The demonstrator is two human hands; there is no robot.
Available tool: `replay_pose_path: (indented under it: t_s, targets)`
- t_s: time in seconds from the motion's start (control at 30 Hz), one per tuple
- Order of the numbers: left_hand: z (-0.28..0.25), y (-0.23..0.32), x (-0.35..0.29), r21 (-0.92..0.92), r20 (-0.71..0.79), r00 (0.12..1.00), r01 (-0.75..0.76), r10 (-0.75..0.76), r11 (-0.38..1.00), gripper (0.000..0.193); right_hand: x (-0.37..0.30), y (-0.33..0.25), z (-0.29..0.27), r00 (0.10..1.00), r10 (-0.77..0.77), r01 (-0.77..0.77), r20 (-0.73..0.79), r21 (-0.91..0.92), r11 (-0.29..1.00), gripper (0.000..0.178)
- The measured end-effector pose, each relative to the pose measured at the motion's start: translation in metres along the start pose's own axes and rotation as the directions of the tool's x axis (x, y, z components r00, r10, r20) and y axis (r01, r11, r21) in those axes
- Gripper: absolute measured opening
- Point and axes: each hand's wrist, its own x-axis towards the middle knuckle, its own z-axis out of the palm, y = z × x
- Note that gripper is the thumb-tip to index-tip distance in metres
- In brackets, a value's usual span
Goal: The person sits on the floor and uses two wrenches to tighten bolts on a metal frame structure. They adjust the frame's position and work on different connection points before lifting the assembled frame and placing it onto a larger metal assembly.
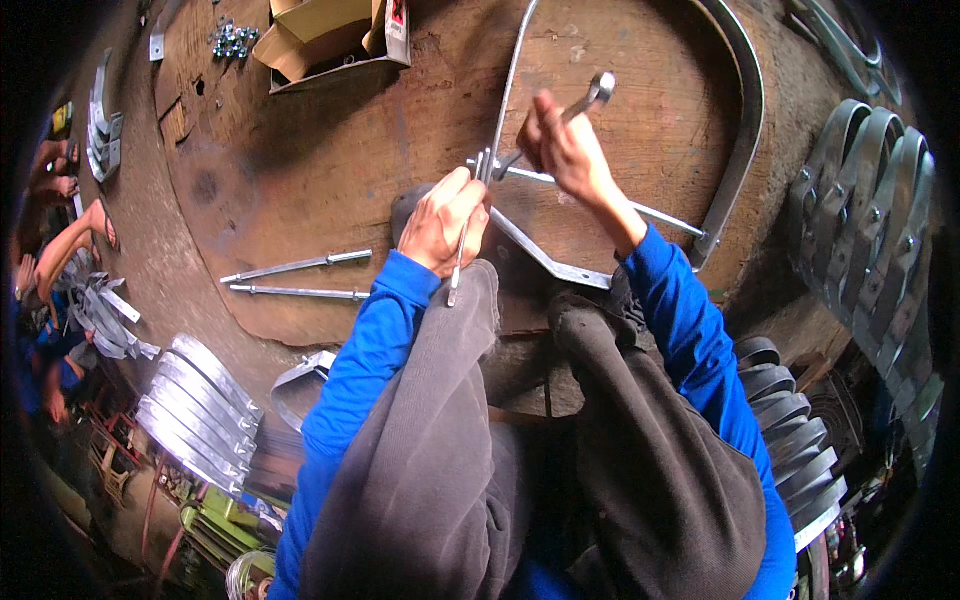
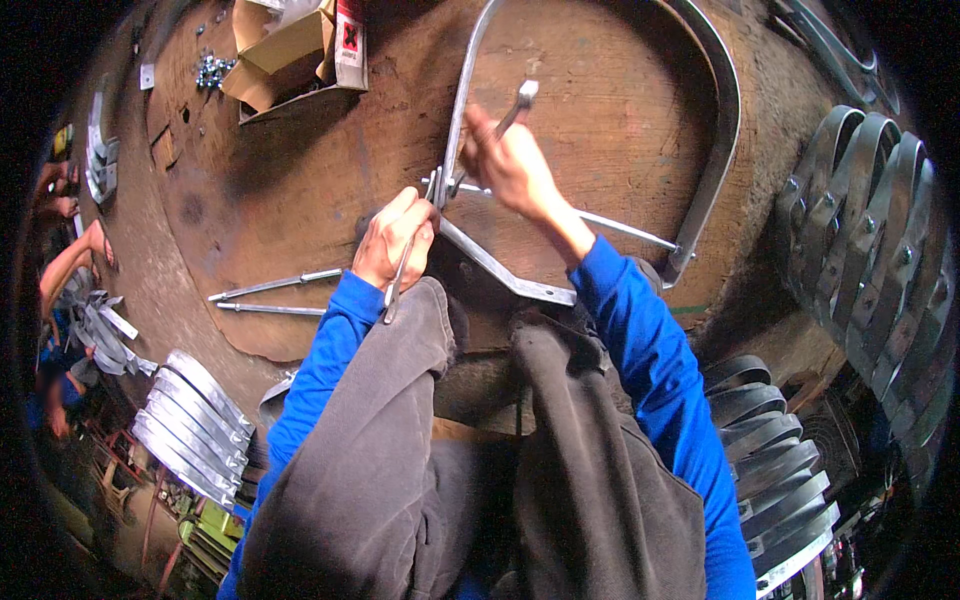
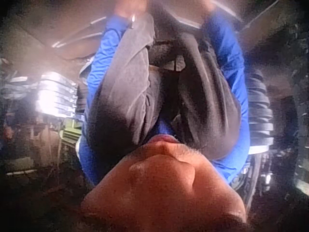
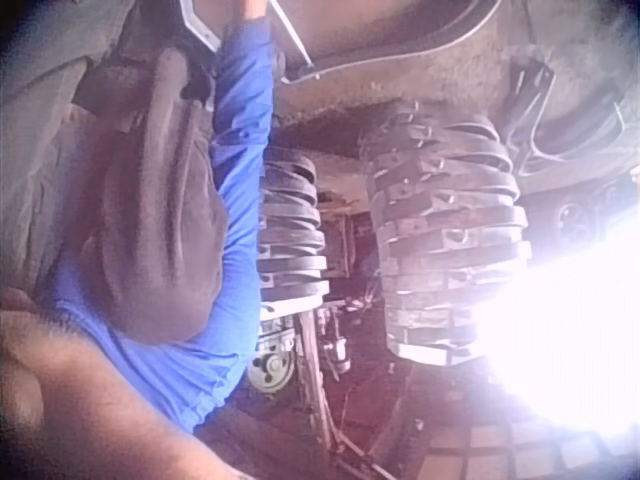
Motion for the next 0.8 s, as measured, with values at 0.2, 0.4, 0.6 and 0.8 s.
replay_pose_path:
  t_s: [0.2, 0.4, 0.6, 0.8]
  targets:
    - [-0.003, -0.003, 0.002, -0.012, -0.059, 0.998, -0.035, 0.034, 0.999, 0.004, 0.031, 0.009, -0.008, 0.979, 0.19, -0.189, -0.074, 0.017, 0.982, 0.083]
    - [-0.047, -0.019, 0.048, -0.362, 0.033, 0.985, 0.168, -0.167, 0.917, 0.022, 0.027, 0.011, -0.01, 0.972, 0.212, -0.204, -0.105, 0.079, 0.976, 0.082]
    - [-0.048, -0.061, 0.121, -0.352, 0.481, 0.822, 0.498, -0.304, 0.792, 0.031, 0.024, 0.009, -0.007, 0.961, 0.242, -0.224, -0.136, 0.137, 0.965, 0.075]
    - [-0.024, -0.048, 0.154, -0.105, 0.535, 0.669, 0.658, -0.515, 0.745, 0.025, 0.022, 0.004, -0.003, 0.956, 0.256, -0.217, -0.141, 0.243, 0.945, 0.07]
